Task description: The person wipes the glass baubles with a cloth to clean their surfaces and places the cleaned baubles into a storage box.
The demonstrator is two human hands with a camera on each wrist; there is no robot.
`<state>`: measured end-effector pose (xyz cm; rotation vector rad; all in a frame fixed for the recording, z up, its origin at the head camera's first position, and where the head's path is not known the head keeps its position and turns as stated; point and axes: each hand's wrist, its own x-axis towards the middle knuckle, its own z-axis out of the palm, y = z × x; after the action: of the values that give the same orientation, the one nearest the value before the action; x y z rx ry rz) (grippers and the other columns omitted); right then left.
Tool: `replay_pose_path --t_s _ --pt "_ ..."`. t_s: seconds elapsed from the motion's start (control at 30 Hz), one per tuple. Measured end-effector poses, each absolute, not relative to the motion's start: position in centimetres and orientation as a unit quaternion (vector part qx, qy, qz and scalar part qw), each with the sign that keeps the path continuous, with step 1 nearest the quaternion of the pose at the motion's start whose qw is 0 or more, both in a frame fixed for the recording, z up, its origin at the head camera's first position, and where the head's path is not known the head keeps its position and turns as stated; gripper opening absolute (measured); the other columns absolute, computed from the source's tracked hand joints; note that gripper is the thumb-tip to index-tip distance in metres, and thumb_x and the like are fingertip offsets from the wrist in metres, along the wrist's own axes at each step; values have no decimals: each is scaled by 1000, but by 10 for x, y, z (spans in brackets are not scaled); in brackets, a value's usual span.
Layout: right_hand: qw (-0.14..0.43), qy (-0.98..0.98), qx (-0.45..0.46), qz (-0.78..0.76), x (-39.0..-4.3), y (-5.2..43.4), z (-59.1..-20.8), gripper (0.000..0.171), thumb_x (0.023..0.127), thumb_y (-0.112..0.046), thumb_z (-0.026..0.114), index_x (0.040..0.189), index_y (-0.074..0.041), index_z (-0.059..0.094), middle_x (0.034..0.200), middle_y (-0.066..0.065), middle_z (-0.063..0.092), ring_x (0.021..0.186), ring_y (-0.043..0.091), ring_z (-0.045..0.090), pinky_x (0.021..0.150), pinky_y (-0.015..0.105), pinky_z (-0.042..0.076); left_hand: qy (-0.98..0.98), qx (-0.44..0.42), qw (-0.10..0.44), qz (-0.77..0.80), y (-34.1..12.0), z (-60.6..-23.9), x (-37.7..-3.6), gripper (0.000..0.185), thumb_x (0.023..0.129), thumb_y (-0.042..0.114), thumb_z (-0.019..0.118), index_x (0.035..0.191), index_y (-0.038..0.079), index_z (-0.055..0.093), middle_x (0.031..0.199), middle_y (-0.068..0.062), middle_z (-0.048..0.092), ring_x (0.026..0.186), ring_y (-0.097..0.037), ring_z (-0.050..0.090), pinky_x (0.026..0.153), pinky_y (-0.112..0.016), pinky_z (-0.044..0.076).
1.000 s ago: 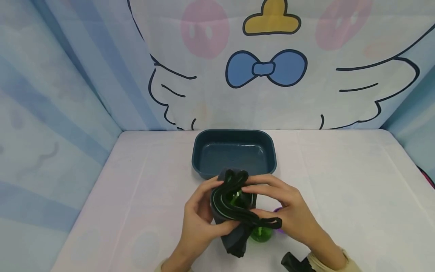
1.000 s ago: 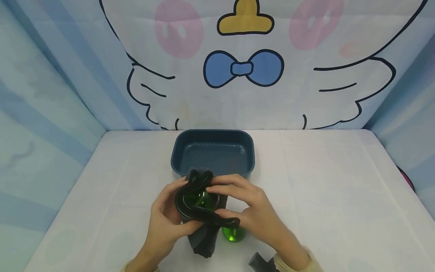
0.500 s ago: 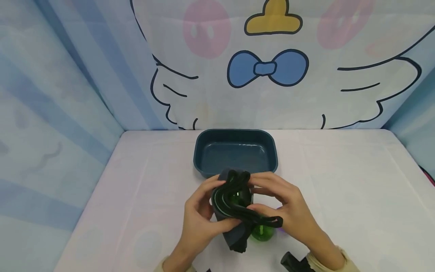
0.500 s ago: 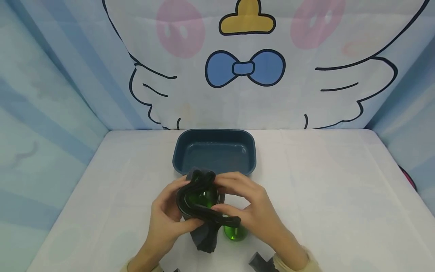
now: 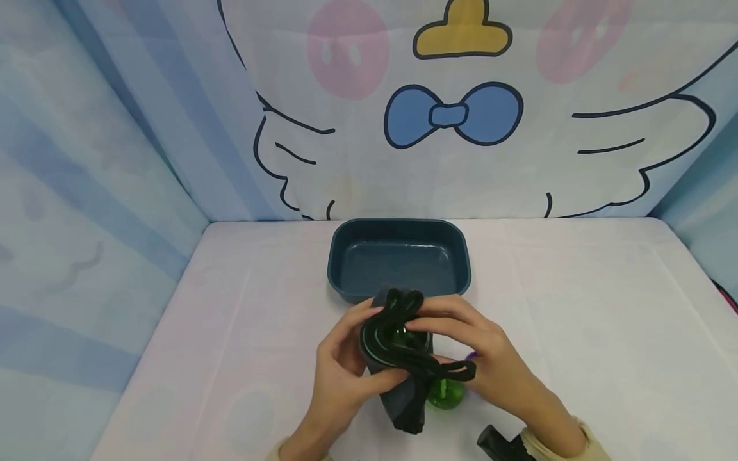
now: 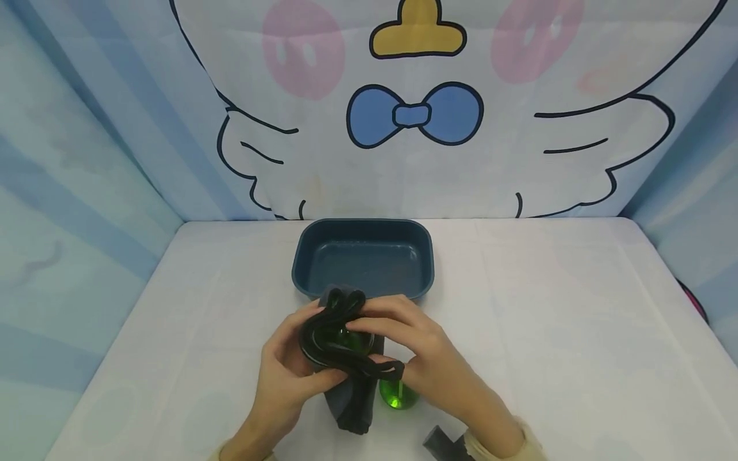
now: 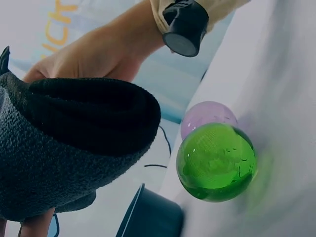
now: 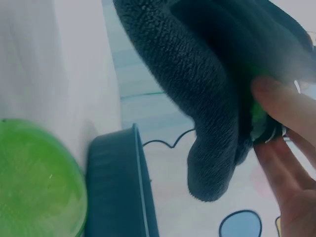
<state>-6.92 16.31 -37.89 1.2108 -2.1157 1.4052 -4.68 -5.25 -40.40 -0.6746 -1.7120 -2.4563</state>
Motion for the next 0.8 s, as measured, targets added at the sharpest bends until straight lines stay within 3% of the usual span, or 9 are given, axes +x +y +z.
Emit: replay_pose_path --t_s 0.13,0.33,0.47,0.67,0.8 --pt "140 -742 397 522 -69 163 -382 39 91 -17 72 127 -4 65 125 11 62 119 13 59 99 22 52 -559 -224 32 -798 -52 -404 -46 66 76 -10 77 136 -7 49 144 -22 46 126 -31 55 102 -38 52" --pt "72 -733 358 574 -67 162 -384 56 81 12 72 134 -1 58 127 10 61 121 14 59 92 30 57 -562 -220 34 -797 -52 -404 -47 66 76 -11 77 136 -7 49 143 -21 46 125 -30 56 102 -37 52" --pt "56 -734 337 588 -65 160 -381 54 83 13 70 134 0 58 126 10 61 120 14 60 92 31 57 -575 -220 44 -787 -54 -404 -47 65 76 -10 78 135 -6 52 143 -20 47 127 -29 54 103 -36 52" --pt "37 -736 287 612 -62 161 -375 44 85 7 71 128 0 63 118 6 66 107 11 66 84 29 60 -596 -255 63 -759 -54 -405 -46 61 75 -11 79 131 -4 57 143 -21 44 131 -30 50 102 -37 52" --pt "33 -738 271 617 -61 161 -373 44 83 7 73 126 0 65 120 5 66 109 12 65 83 30 61 -590 -251 68 -764 -53 -406 -46 61 73 -13 78 130 -6 56 142 -22 46 129 -30 52 101 -39 52"
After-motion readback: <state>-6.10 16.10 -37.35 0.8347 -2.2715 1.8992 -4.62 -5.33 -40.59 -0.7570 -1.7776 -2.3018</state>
